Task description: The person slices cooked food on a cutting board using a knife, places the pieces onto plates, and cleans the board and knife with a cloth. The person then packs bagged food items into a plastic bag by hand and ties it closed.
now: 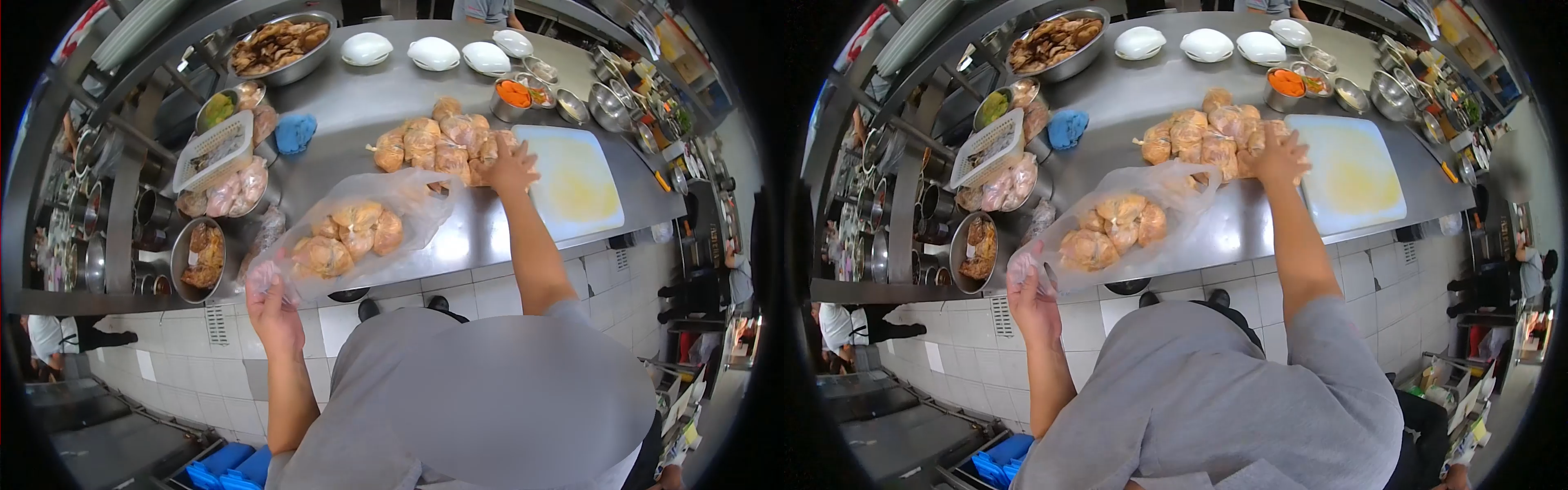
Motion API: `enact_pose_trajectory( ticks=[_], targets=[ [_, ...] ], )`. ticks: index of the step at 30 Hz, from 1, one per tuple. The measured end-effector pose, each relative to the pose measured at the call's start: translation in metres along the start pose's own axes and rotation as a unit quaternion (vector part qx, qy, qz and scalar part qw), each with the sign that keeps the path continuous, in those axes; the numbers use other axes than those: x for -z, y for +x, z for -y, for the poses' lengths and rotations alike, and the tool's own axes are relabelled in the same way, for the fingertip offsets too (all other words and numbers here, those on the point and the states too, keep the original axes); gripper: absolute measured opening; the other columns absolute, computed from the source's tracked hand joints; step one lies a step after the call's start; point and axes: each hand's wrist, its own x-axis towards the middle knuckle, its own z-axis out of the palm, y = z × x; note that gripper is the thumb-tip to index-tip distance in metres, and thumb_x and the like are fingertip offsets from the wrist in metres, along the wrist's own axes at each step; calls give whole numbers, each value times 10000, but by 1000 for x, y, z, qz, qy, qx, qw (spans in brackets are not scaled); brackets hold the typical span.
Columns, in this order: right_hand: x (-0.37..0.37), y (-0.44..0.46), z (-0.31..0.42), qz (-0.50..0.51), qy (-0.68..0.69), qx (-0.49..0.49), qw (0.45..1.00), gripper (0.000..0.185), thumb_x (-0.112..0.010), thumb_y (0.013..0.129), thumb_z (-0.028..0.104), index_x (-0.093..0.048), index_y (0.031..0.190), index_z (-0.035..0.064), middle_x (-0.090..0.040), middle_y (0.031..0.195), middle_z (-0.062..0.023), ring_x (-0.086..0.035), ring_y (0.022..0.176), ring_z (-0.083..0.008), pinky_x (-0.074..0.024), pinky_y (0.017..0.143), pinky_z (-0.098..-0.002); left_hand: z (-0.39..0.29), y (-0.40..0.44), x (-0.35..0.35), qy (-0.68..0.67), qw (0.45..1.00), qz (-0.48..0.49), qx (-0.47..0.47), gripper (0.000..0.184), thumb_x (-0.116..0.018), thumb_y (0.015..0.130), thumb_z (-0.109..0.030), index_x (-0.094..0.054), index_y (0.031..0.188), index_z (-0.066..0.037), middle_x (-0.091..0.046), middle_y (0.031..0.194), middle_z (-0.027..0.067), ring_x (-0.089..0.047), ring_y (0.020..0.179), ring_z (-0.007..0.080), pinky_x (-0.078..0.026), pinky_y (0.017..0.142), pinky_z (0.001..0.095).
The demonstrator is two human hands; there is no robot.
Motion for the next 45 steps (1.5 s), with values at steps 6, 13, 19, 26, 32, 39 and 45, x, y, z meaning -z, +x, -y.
enact_pose_trajectory(
  ticks=[6,13,19,26,32,39,45],
  targets=[
    [-36,41,-36,111,157,49,980,943,-860,714,582,-488,1541,326,-315,1645,-166,-377,1444,-463,-410,1168,-539,-2,-5,6,2,999,5,36,341,-641,1016,-113,-578,1350,-89,-632,1447,177,-651,1033,108,-494,772,241],
    [-89,70,-83,166,450,4,878,763,-798,774,365,-562,1436,66,-728,1061,-143,-727,998,-279,-610,762,-378,3,-15,10,-18,999,-15,34,325,-686,1002,-124,-608,1313,-70,-660,1281,82,-648,1016,119,-511,761,267],
    [-76,25,-87,250,837,-62,483,455,-607,914,227,-582,1326,37,-722,1115,-74,-721,1012,-236,-606,809,-424,4,-18,17,-40,998,-24,31,353,-720,989,-133,-609,1318,-70,-671,1186,3,-648,964,95,-536,745,256],
    [30,-81,-1,243,757,203,572,536,-740,844,82,-579,1356,61,-655,1278,-93,-633,1231,-230,-584,960,-394,13,-4,8,1,1000,18,25,383,-699,995,-116,-587,1355,-53,-658,1269,47,-657,1088,132,-555,848,281],
    [59,-139,78,184,505,457,708,436,-856,791,217,-710,1181,87,-660,1285,-157,-635,1196,-364,-511,1033,-464,0,20,-2,-86,996,16,9,369,-639,1024,-129,-574,1375,-38,-659,1323,72,-662,1154,173,-543,905,313],
    [-36,-49,-10,-176,422,235,858,305,-767,848,148,-728,1142,77,-644,1299,-201,-613,1171,-421,-501,1004,-483,10,12,-2,-70,997,22,34,405,-659,1014,-153,-562,1389,-37,-671,1310,69,-669,1143,165,-563,860,298],
    [-91,-4,-86,100,63,276,954,1297,-964,580,565,-241,1651,450,-136,1756,-114,-294,1483,-587,-318,1143,-746,-1,10,-12,-52,998,7,21,456,-701,990,-187,-554,1401,-53,-678,1288,56,-692,1078,154,-571,769,268]
  ],
)
